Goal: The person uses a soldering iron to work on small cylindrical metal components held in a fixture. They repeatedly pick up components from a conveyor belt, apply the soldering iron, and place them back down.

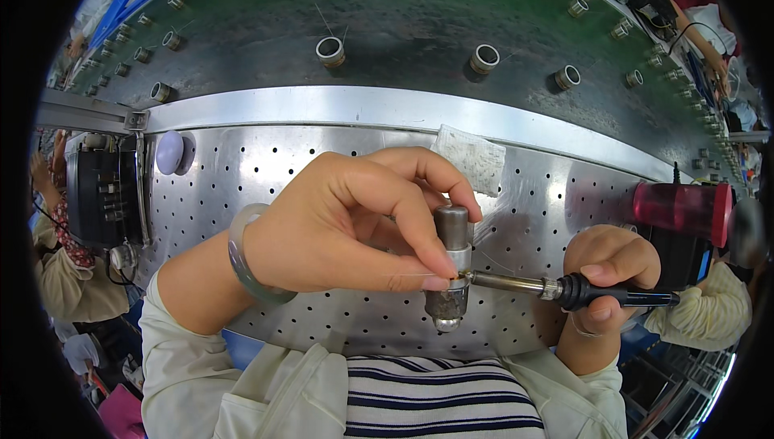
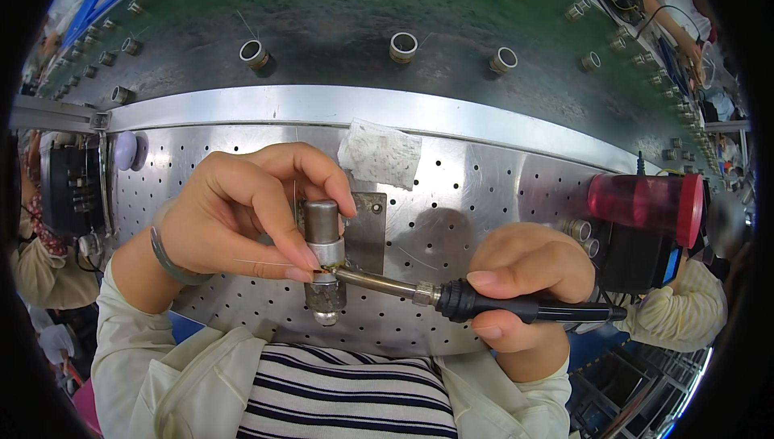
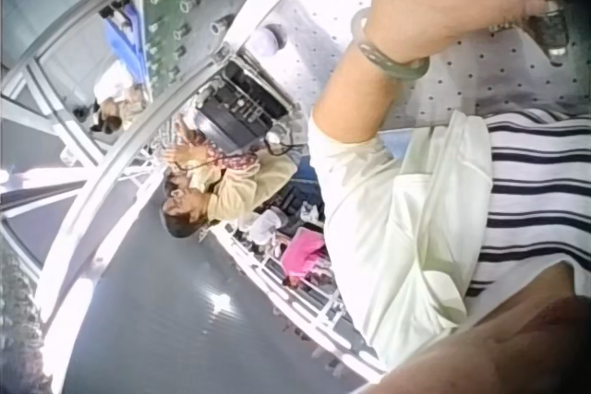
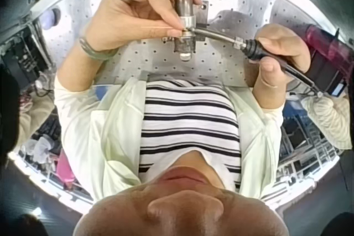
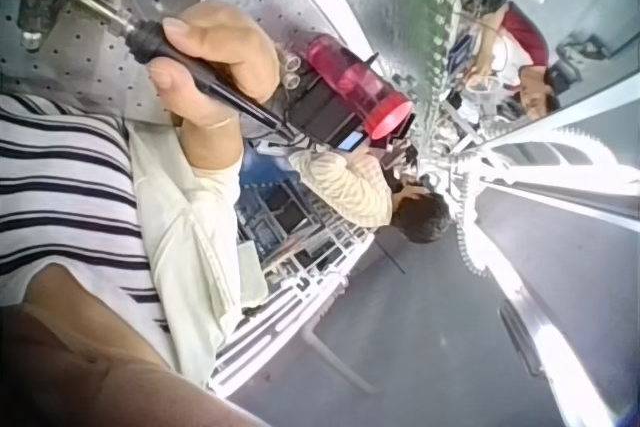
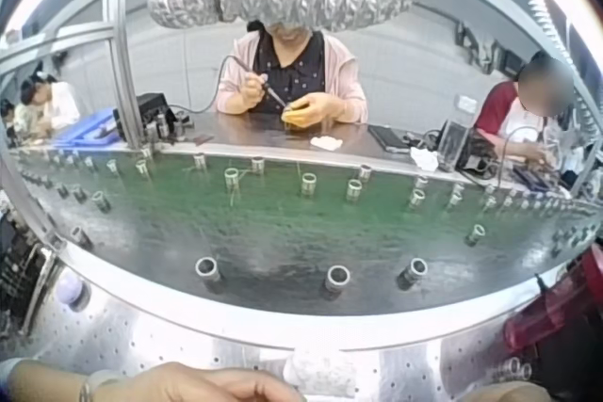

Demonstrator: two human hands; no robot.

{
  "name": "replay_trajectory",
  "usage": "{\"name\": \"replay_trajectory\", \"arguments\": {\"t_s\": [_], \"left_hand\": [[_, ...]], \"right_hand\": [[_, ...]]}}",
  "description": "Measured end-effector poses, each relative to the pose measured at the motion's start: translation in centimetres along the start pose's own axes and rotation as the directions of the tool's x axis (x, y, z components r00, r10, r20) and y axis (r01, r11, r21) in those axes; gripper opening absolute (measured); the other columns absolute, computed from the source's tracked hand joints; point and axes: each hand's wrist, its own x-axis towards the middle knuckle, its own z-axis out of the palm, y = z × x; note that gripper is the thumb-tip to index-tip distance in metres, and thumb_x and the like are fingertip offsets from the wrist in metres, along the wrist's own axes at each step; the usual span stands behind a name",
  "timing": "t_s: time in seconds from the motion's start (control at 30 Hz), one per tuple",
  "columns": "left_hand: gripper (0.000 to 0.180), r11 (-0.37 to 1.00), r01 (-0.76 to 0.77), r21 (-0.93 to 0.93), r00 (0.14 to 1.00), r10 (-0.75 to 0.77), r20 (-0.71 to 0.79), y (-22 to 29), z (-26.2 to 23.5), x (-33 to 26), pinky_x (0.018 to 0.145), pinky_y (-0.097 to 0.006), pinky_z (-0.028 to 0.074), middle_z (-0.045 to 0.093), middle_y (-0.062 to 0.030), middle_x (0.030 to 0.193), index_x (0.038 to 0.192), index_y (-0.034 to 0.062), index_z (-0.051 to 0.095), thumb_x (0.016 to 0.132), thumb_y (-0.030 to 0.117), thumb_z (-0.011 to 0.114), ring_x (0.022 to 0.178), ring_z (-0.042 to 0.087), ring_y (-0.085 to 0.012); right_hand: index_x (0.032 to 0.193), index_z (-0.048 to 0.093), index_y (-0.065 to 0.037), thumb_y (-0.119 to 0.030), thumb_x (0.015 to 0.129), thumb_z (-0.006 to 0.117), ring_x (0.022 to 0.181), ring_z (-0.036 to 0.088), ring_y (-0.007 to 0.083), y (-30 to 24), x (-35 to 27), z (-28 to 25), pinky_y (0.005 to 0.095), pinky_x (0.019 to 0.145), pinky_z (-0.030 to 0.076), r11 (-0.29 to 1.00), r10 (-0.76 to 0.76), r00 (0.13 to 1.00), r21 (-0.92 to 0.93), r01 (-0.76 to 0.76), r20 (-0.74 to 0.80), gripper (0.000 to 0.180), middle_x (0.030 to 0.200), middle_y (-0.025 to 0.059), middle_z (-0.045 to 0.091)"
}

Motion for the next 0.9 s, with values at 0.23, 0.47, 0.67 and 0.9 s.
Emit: {"name": "replay_trajectory", "arguments": {"t_s": [0.23, 0.47, 0.67, 0.9], "left_hand": [[0.034, 0.999, 0.043, -0.032, 0.996, -0.04, 0.074, 0.4, -0.6, 0.4, 0.084, -0.029, 0.048, 0.058, -0.0219, 0.111, 0.103, -0.0004, 0.066, 0.07, -0.006, 0.071, 0.103, 0.057, -0.0213], [0.058, 0.968, 0.193, -0.162, 0.981, -0.188, 0.046, 1.0, 0.1, 0.7, 0.067, -0.018, 0.051, 0.063, -0.0233, 0.102, 0.128, -0.0066, 0.045, 0.074, -0.006, 0.067, 0.093, 0.063, -0.0188], [0.064, 0.968, 0.212, -0.136, 0.977, -0.209, 0.038, 1.3, 0.2, 0.9, 0.064, -0.017, 0.051, 0.063, -0.0224, 0.1, 0.129, -0.008, 0.043, 0.071, -0.008, 0.07, 0.091, 0.064, -0.0186], [0.075, 0.935, 0.317, -0.161, 0.948, -0.31, 0.067, 1.8, 0.2, 1.4, 0.067, -0.019, 0.052, 0.061, -0.0222, 0.106, 0.132, -0.0077, 0.04, 0.065, -0.006, 0.075, 0.097, 0.061, -0.0174]], "right_hand": [[0.084, 0.059, 0.004, -0.005, 0.068, 0.077, 0.046, 0.054, 0.0175, 0.0, 0.2, 0.1, 0.0261, 0.043, 0.042, 0.997, -0.037, 0.999, -0.061, 0.038, 0.011, 0.026, 0.061, 0.0105, 0.059], [0.084, 0.059, 0.003, -0.007, 0.068, 0.077, 0.046, 0.055, 0.0181, 0.0, 0.2, 0.0, 0.0262, 0.042, 0.042, 0.993, -0.071, 0.997, -0.089, 0.072, 0.025, 0.026, 0.061, 0.0102, 0.059], [0.085, 0.059, 0.004, -0.007, 0.069, 0.078, 0.045, 0.054, 0.0182, 0.0, 0.4, -0.3, 0.0265, 0.041, 0.041, 0.991, -0.074, 0.994, -0.108, 0.082, 0.077, 0.027, 0.061, 0.0106, 0.059], [0.085, 0.057, 0.003, -0.01, 0.073, 0.076, 0.043, 0.051, 0.016, -0.2, 0.3, -0.5, 0.0263, 0.039, 0.038, 0.993, -0.071, 0.996, -0.088, 0.075, 0.047, 0.026, 0.061, 0.0088, 0.057]]}}
